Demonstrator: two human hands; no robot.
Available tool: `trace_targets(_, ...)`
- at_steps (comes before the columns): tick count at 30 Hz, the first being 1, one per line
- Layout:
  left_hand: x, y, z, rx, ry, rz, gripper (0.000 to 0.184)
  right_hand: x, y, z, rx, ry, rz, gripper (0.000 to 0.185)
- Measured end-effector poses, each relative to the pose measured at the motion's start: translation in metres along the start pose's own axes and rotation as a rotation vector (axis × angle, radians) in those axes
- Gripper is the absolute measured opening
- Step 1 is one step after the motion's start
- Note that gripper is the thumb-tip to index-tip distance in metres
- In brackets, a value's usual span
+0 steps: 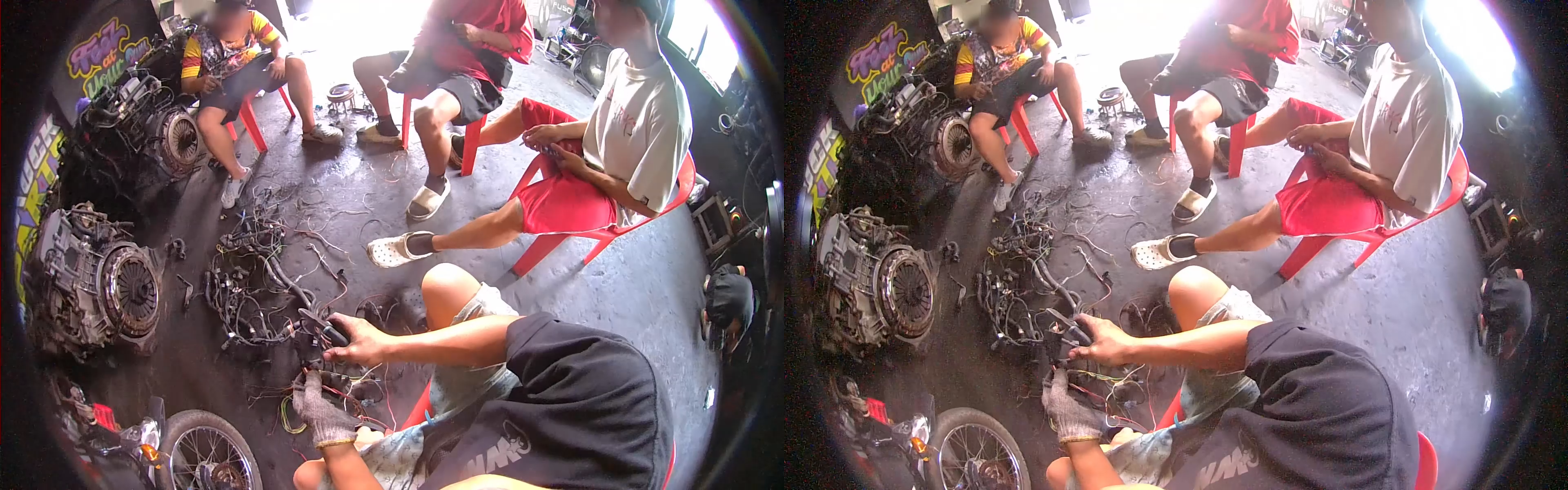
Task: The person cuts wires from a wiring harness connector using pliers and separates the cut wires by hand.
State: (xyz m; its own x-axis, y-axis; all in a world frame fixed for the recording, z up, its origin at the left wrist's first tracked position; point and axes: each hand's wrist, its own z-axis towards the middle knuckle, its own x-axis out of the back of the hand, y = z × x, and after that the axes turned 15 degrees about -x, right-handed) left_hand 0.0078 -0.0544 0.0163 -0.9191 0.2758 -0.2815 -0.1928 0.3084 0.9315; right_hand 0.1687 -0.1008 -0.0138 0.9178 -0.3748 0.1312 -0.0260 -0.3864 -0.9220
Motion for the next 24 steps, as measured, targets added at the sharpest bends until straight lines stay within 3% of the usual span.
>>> trace_targets(6,-0.015,0.005,-0.007,0.019,-0.014,-0.124,0.021,-0.005,0.008,0.001,0.093,0.021,-0.014,0.062)
trace_targets(12,-0.003,-0.021,0.008,-0.015,-0.115,0.012,0.028,-0.011,0.006,-0.010,-0.017,-0.098,-0.366,0.063)
trace_targets(14,0.004,-0.036,0.011,-0.018,-0.111,0.034,0.033,-0.022,0.018,-0.009,0.092,-0.121,-0.435,0.058)
trace_targets(16,0.018,-0.061,0.023,0.191,-0.001,0.010,0.037,-0.028,0.028,-0.007,0.226,-0.220,-0.573,0.054)
trace_targets(19,0.012,-0.049,0.016,0.270,0.019,-0.142,0.030,-0.029,0.018,-0.017,0.172,-0.290,-0.721,0.056)
trace_targets(20,0.009,-0.049,0.018,0.349,-0.033,-0.292,0.029,-0.028,0.016,-0.020,0.165,-0.286,-0.721,0.056)
trace_targets(22,0.006,-0.043,0.016,0.283,-0.019,-0.206,0.029,-0.029,0.017,-0.025,0.182,-0.249,-0.624,0.068)
trace_targets(24,0.018,-0.059,0.032,0.278,0.045,-0.192,0.026,-0.029,0.031,-0.017,0.351,-0.170,-0.387,0.077)
